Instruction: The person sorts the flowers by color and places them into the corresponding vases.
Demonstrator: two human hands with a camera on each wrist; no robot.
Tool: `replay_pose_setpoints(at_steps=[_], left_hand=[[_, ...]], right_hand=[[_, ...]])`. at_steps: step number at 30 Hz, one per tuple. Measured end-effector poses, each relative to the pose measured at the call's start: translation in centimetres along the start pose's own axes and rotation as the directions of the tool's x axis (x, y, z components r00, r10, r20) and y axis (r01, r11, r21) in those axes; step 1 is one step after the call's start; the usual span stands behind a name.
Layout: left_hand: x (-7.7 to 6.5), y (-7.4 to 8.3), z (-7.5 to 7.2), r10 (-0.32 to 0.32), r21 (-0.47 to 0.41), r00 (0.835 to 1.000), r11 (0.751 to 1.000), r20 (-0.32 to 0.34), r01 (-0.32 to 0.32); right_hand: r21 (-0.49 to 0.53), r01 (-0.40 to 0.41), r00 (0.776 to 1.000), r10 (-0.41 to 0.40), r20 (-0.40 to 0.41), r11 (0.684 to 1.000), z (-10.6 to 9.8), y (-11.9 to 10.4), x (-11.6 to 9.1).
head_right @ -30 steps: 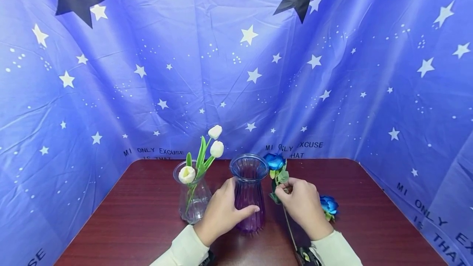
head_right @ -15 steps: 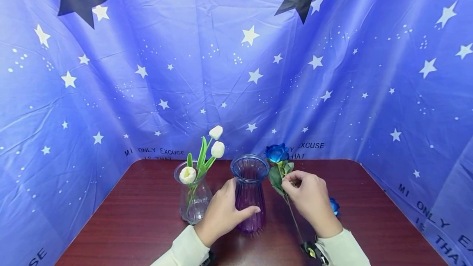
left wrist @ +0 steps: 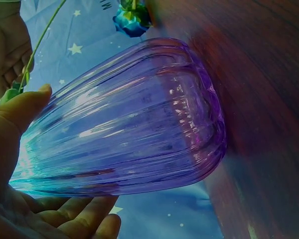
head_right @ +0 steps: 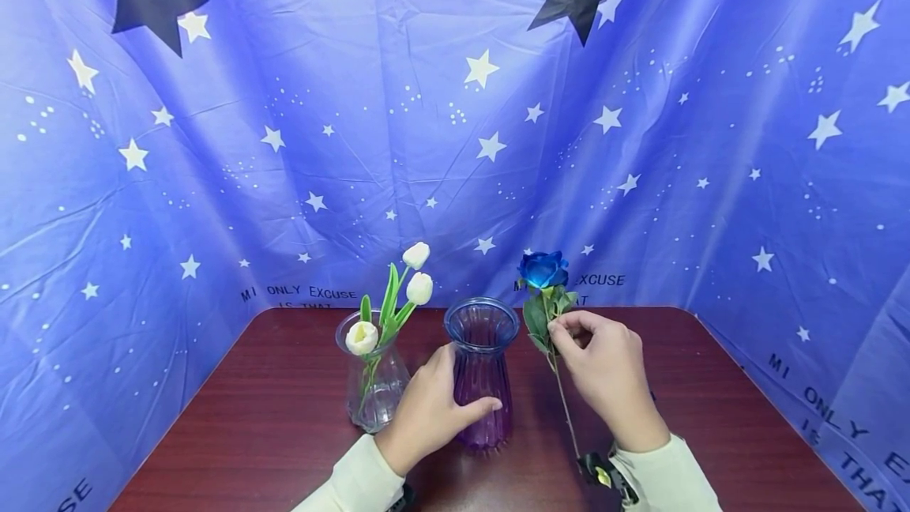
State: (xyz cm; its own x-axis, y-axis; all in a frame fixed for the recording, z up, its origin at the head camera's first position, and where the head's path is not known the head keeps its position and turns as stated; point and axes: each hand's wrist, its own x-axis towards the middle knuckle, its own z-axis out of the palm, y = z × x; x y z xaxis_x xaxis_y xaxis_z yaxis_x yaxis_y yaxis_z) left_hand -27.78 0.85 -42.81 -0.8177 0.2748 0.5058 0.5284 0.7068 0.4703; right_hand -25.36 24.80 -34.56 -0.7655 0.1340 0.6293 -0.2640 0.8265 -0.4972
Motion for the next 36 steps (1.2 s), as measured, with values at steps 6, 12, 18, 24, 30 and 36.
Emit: replay_pose_setpoints(at_steps=[6,12,18,24,30,36], left_hand=[[0.0,0.0,0.0,-0.005,-0.001,1.0,1.0,0.004,0.005],[0.0,0.1,0.0,-0.013,-0.006,1.0,1.0,0.015,0.013],[0.0,0.1,0.0,-0.012,0.001,1.0,1.0,0.015,0.012],[-0.1,0.1,-0.1,-0.012,0.004,1.0,1.0,0.01,0.012],[-0.2,0.0,-0.1,-0.005,0.013,1.0,1.0,-0.003,0.005],[-0.1,0.1,0.0,-0.015,0.011,1.0,1.0,0.017,0.014]], right_hand=[[0.013,0.008,1.0,-0.007,-0.012,1.0,-0.2,-0.5,-0.1],[0.025,0.0,1.0,0.0,-0.024,1.0,-0.8,-1.2,-0.1],[0.073,-0.015,0.999,0.018,-0.049,0.997,-1.7,-2.1,-0.1],[0.093,-0.025,0.996,0.033,-0.079,0.995,-2.1,-2.1,-0.2],[0.119,-0.052,0.994,0.063,-0.089,0.992,-2.6,-2.2,-0.3],[0.175,-0.071,0.988,0.094,-0.124,0.982,-3.6,-2.6,-0.4]])
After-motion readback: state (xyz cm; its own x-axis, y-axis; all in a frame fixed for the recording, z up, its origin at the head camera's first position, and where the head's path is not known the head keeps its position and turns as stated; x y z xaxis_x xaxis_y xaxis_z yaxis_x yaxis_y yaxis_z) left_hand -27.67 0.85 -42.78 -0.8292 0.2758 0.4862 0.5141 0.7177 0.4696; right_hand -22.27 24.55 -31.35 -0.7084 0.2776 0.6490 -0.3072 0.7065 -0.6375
